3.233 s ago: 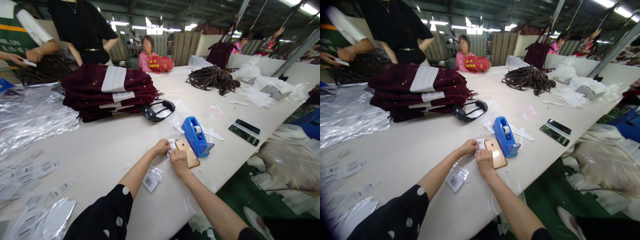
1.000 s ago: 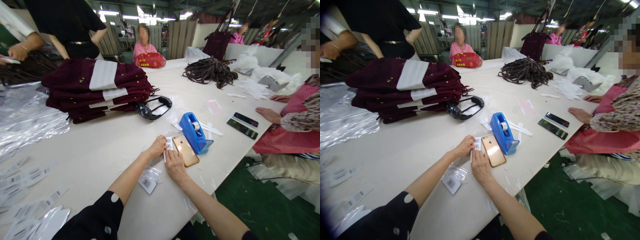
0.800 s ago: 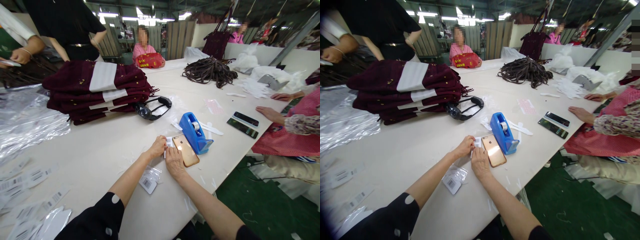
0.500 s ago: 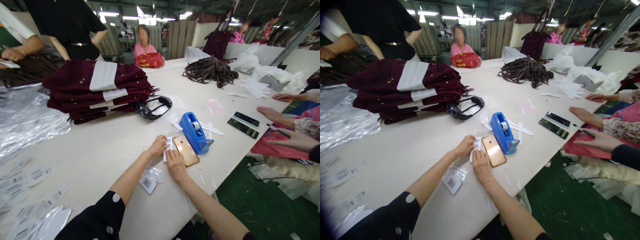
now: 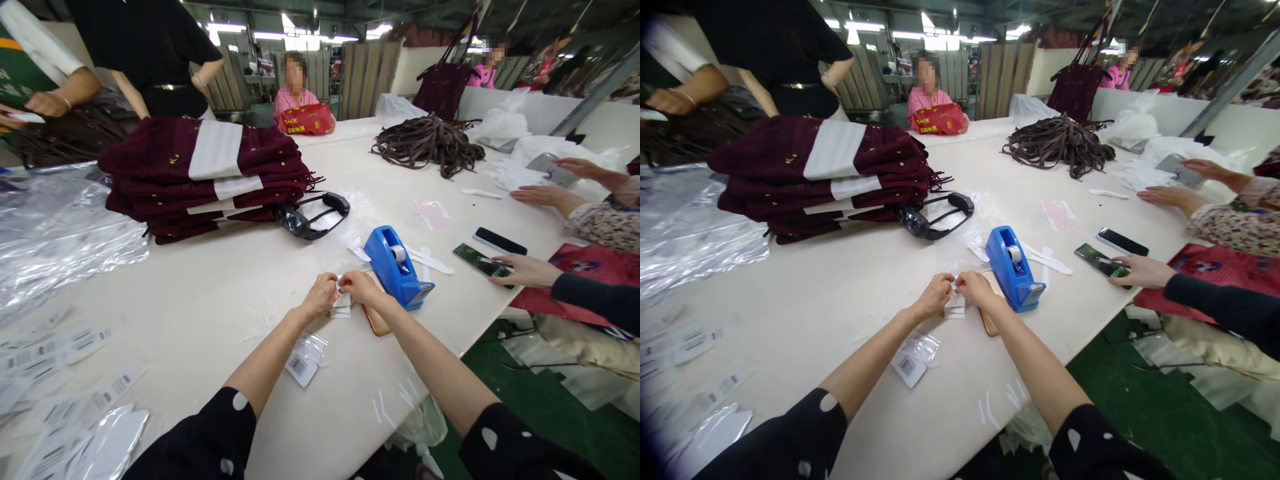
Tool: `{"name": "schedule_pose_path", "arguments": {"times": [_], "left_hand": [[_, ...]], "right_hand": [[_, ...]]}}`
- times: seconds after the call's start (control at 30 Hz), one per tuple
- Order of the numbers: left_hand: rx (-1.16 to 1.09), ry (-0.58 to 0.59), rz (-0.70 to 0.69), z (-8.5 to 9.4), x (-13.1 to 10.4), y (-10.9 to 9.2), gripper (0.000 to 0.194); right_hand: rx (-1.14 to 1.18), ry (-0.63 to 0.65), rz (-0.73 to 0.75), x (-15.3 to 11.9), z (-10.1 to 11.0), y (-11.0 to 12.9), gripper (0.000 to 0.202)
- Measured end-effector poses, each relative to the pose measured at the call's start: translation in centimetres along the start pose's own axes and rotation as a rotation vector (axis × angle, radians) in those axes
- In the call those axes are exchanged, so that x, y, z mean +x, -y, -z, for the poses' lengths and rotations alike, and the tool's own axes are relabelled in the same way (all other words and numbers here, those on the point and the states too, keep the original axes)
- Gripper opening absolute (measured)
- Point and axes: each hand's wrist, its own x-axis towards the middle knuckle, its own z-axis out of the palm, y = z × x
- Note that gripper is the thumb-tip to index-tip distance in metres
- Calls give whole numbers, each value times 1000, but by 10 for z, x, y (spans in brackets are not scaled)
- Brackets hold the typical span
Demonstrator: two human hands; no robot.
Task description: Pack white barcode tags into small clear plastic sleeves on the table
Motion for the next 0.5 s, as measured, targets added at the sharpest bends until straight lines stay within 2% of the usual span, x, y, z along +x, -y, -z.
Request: {"name": "schedule_pose_path", "arguments": {"times": [0.23, 0.5], "left_hand": [[-4, -25, -26, -2, -1, 3, 9], [-18, -37, -47, -3, -1, 5, 11]], "right_hand": [[-102, 161, -44, 13, 0, 2, 14], [-181, 202, 0, 12, 10, 15, 9]]}}
